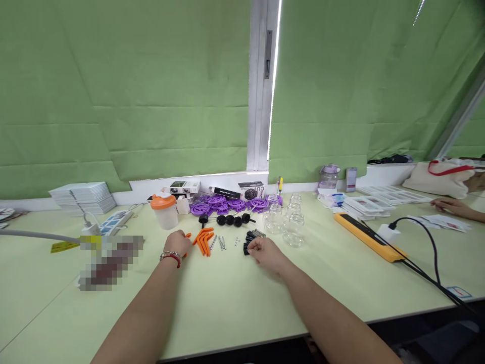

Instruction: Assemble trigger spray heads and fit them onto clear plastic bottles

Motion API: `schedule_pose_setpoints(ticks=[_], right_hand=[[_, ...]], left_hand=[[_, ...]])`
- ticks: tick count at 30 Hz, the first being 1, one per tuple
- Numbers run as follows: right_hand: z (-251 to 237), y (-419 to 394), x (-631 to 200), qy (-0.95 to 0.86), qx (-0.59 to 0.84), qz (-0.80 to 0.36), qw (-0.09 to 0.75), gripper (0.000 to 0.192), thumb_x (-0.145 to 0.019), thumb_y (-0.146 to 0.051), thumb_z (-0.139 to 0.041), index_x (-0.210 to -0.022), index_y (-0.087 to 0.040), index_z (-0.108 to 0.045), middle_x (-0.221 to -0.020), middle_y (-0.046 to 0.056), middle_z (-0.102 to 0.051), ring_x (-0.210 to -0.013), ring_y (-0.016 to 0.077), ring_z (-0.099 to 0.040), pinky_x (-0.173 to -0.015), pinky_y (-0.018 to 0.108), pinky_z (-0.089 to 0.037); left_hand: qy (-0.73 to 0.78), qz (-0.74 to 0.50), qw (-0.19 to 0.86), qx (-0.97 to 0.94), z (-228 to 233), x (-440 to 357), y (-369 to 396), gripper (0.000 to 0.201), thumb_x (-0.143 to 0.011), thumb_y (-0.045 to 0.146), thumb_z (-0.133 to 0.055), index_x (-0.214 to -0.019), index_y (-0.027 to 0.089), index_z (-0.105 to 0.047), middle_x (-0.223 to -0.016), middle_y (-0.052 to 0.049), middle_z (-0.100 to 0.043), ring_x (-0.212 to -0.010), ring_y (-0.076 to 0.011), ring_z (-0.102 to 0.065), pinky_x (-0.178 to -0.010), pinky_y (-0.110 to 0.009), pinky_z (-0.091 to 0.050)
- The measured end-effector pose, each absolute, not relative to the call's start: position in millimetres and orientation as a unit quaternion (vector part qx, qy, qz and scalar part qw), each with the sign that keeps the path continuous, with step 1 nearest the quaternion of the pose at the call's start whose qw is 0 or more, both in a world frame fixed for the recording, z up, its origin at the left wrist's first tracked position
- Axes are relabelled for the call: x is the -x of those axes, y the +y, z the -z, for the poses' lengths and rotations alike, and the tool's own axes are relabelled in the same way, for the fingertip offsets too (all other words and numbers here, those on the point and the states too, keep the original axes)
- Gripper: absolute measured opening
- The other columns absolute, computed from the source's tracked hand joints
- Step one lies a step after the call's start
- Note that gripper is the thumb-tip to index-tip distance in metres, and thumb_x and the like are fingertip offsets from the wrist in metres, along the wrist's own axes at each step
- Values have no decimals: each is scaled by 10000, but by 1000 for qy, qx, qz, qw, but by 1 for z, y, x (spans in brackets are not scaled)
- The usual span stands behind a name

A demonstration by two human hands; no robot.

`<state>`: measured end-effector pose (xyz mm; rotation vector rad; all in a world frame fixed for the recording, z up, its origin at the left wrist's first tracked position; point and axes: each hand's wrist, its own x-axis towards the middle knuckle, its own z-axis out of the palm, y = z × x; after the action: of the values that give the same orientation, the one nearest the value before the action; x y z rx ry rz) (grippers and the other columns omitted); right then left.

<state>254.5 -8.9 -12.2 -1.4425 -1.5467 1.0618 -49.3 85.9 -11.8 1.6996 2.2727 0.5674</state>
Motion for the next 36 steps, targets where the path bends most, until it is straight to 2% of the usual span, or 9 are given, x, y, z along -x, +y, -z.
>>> schedule_pose_setpoints(ticks=[4, 9, 11, 15, 19, 27, 31, 33, 36], right_hand=[[4, 6, -280, -650, 592, -295, 373, 68, -675, -170, -609, -720, -189, -655, -661, 2, -594, -606, 135, -530, -575, 255, -395], [13, 12, -289, -673, 588, -278, 353, 79, -676, -196, -627, -728, -191, -686, -643, 1, -586, -604, 138, -524, -573, 254, -382], [18, 11, -289, -688, 580, -264, 347, 105, -667, -226, -661, -758, -199, -706, -687, 10, -595, -629, 144, -524, -586, 260, -383], [21, 6, -286, -719, 576, -230, 312, 191, -620, -219, -725, -811, -221, -729, -759, 19, -589, -662, 153, -514, -602, 270, -372], [18, 2, -282, -736, 568, -217, 298, 164, -638, -183, -714, -796, -221, -726, -750, 22, -584, -666, 154, -505, -603, 269, -352], [22, -7, -270, -757, 547, -221, 281, 52, -717, -221, -640, -746, -211, -682, -753, 24, -589, -654, 149, -488, -598, 266, -331], [29, -7, -266, -729, 540, -280, 313, 83, -741, -232, -599, -793, -199, -655, -685, 5, -565, -606, 135, -467, -581, 256, -343], [33, -7, -263, -720, 528, -304, 332, 93, -755, -229, -579, -809, -191, -645, -663, -2, -556, -595, 131, -462, -580, 252, -353], [34, -8, -259, -733, 498, -305, 349, 93, -774, -225, -563, -812, -186, -639, -699, 2, -569, -625, 133, -483, -596, 249, -368]], left_hand=[[779, -223, 117, -574, 14, 52, 86, 357, -701, 298, -572, -1022, 149, -614, -975, -119, -690, -902, -239, -642, -656, -266, -460], [781, -255, 63, -567, 0, 36, 68, 481, -751, 406, -527, -1142, 126, -549, -1205, -155, -573, -1014, -272, -592, -709, -298, -453], [749, -278, 39, -600, -8, 17, 55, 432, -777, 378, -501, -1139, 146, -541, -1193, -134, -564, -1007, -254, -586, -724, -294, -447], [630, -281, 81, -720, -12, -31, 29, 309, -758, 263, -535, -1052, 178, -575, -1098, -86, -591, -957, -211, -580, -758, -276, -436], [552, -233, 129, -790, 0, -67, 6, 264, -756, 266, -559, -1007, 197, -604, -1022, -88, -603, -899, -226, -579, -690, -295, -431], [493, -206, 161, -830, 17, -73, -7, 396, -750, 243, -565, -1145, 224, -573, -1111, -87, -576, -835, -198, -590, -678, -289, -425], [442, -266, 239, -823, 23, -71, 0, 282, -745, 217, -563, -1020, 214, -628, -956, -62, -606, -750, -163, -565, -673, -274, -431], [428, -310, 319, -786, 27, -71, 4, 198, -749, 234, -569, -932, 191, -633, -836, -45, -603, -723, -154, -551, -670, -268, -429], [404, -363, 435, -718, 31, -73, 8, 197, -724, 294, -627, -879, 174, -615, -761, -23, -589, -705, -141, -537, -659, -255, -420]])
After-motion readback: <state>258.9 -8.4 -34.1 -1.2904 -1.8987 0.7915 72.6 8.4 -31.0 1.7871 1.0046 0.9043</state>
